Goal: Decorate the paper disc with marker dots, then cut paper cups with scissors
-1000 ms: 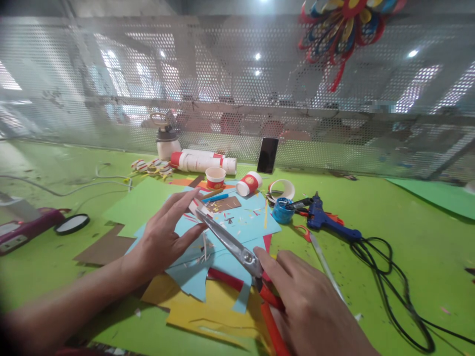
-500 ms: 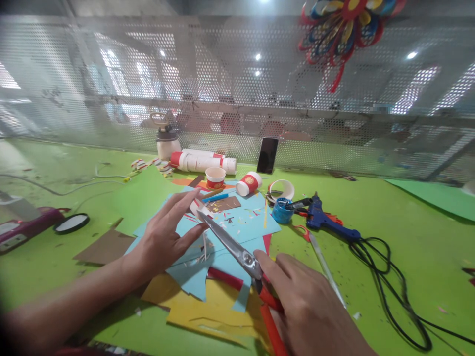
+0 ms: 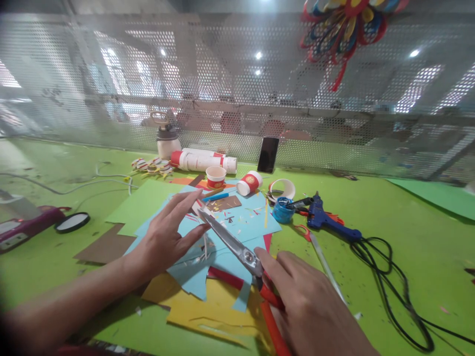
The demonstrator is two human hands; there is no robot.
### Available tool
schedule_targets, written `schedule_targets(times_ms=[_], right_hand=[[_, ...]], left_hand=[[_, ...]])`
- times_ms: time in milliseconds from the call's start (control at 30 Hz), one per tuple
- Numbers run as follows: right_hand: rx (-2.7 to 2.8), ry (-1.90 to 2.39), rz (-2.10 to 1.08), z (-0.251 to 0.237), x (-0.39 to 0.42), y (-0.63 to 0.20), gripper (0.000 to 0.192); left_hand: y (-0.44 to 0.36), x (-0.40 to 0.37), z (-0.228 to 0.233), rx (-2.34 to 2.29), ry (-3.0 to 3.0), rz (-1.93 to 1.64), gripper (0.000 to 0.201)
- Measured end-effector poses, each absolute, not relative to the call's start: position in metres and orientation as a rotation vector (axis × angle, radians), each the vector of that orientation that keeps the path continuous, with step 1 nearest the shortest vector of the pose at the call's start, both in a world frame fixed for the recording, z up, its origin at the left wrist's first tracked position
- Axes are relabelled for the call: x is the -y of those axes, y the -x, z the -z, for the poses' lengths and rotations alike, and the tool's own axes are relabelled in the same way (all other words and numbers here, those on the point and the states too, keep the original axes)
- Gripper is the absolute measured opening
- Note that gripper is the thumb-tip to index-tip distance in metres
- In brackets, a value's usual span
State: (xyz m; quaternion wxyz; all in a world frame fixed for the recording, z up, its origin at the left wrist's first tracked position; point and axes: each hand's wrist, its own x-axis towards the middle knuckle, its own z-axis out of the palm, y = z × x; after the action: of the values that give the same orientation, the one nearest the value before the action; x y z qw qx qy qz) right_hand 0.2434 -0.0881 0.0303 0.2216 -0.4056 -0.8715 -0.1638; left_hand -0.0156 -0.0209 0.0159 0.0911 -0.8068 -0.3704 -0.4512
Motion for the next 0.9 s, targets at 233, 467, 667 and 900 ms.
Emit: schedule_targets(times_ms=[233, 467, 667, 900], right_hand=[[2.406, 1.099, 0.451, -0.028, 0.087, -0.245, 0.037], [2.409, 1.108, 0.446, -0.03, 0.085, -0.242, 0.037], [2.404, 1.134, 0.432, -0.029, 0.086, -0.244, 0.036], [2.443, 1.296, 0.162, -0.026, 0.088, -0.261, 0.04]], left_hand=[[0.015, 0.021, -0.017, 1.096, 2.415, 1.34, 0.054], [0.014, 0.021, -0.017, 1.127, 2.465, 1.351, 0.054], [0.016, 0.019, -0.019, 1.145, 2.53, 1.419, 0.057], [0.019, 0.014, -0.024, 1.228, 2.784, 1.716, 0.051]])
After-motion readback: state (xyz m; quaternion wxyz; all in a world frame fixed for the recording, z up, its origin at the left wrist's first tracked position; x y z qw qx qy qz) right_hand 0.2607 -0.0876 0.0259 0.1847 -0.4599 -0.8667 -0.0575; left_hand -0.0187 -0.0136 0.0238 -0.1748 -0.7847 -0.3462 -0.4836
